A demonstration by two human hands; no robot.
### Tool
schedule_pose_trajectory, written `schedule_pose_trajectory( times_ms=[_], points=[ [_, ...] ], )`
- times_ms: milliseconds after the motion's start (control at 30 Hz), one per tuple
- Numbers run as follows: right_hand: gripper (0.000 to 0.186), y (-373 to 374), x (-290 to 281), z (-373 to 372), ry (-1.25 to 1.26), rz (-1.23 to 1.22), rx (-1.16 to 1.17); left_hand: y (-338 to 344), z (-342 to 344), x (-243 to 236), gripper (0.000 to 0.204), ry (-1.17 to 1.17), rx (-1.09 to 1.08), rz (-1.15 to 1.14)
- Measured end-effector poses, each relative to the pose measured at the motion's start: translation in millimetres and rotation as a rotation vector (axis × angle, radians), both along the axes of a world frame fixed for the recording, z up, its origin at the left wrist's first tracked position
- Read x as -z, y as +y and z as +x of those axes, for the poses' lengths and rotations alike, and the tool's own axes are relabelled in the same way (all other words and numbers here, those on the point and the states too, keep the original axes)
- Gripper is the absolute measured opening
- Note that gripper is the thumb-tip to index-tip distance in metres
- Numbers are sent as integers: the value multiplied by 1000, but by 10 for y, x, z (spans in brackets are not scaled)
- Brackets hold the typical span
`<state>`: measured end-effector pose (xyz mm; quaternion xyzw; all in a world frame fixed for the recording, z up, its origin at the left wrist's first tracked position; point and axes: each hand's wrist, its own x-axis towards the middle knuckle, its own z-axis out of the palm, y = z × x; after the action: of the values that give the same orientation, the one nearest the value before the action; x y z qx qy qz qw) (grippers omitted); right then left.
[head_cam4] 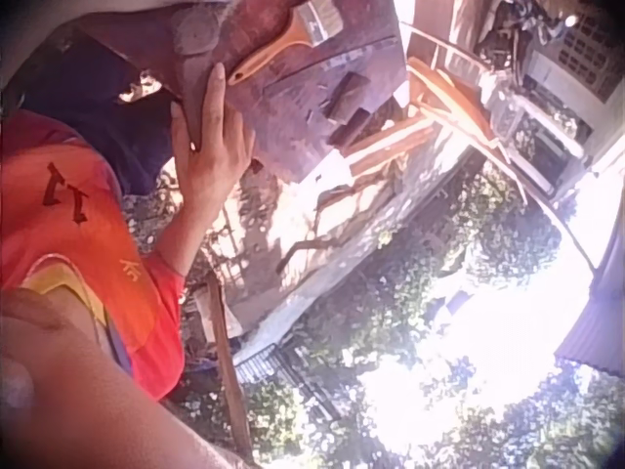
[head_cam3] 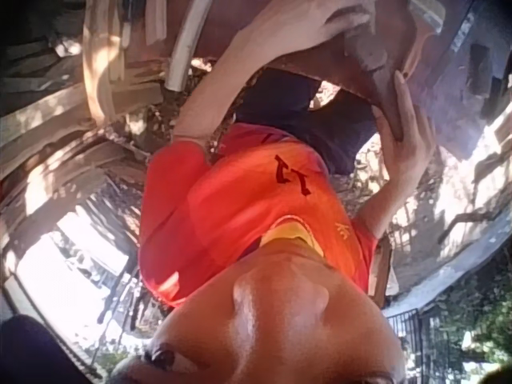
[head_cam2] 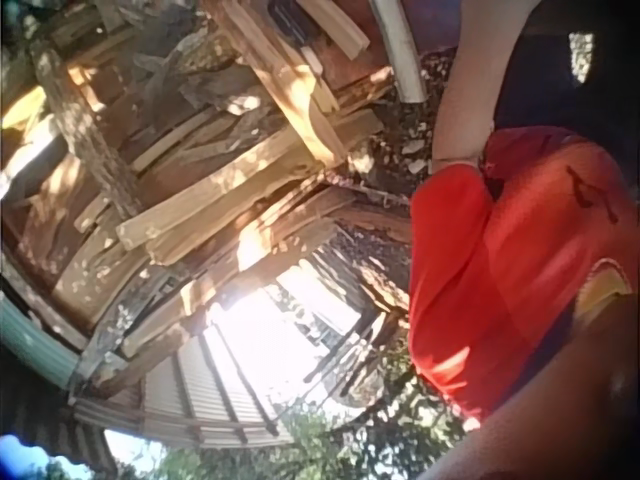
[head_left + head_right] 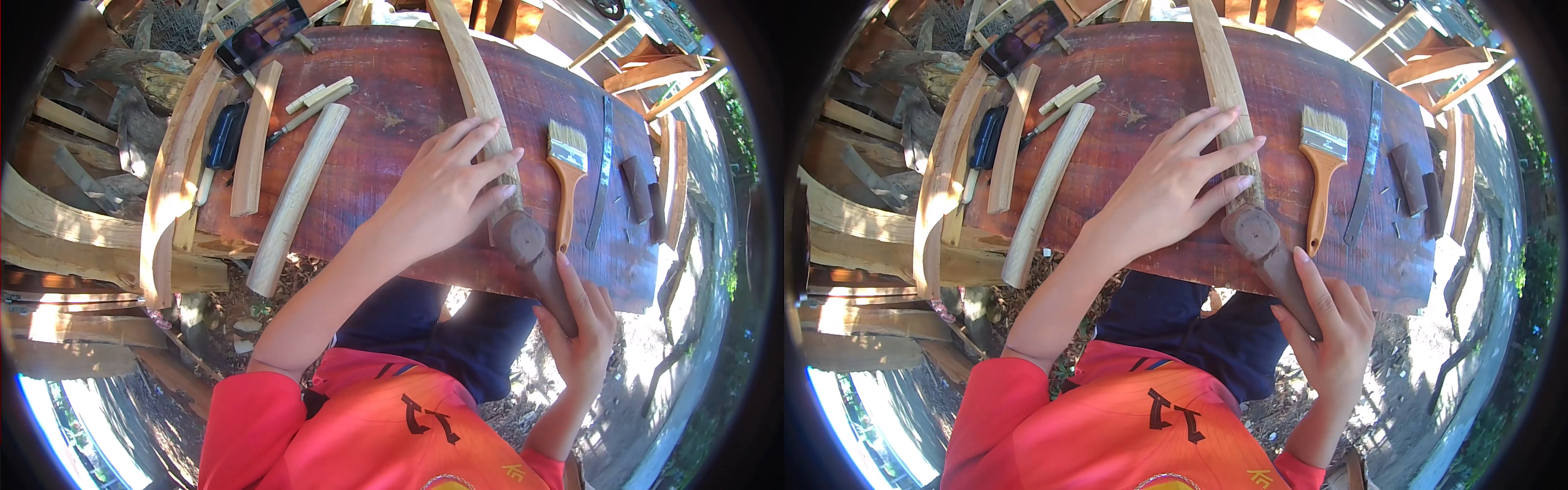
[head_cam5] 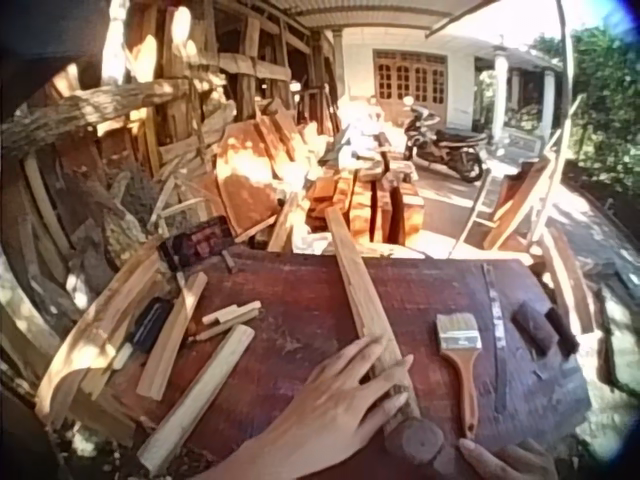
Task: Assembling wooden parts by inserting pegs and using a wooden mallet to secure them.
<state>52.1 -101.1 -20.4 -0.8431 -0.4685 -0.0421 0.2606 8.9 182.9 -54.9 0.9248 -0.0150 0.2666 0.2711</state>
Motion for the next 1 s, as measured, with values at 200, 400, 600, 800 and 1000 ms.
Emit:
schedule_pose_trajectory(
  times_ms=[200,400,600,800,1000],
  points=[
    [82,-50,-69,0,-25,38,5,61,33,99,44,70,39,62],
    [84,-111,2,-127,97,345,185,46,18,136,48,130,-22,88],
    [79,-174,-134,-164,16,-43,180,22,12,161,47,124,-45,97],
    [84,-118,-52,-149,258,254,112,32,13,164,47,126,-38,97],
    [79,-172,-30,-149,283,509,155,22,12,186,47,125,-49,84]
  ],
)
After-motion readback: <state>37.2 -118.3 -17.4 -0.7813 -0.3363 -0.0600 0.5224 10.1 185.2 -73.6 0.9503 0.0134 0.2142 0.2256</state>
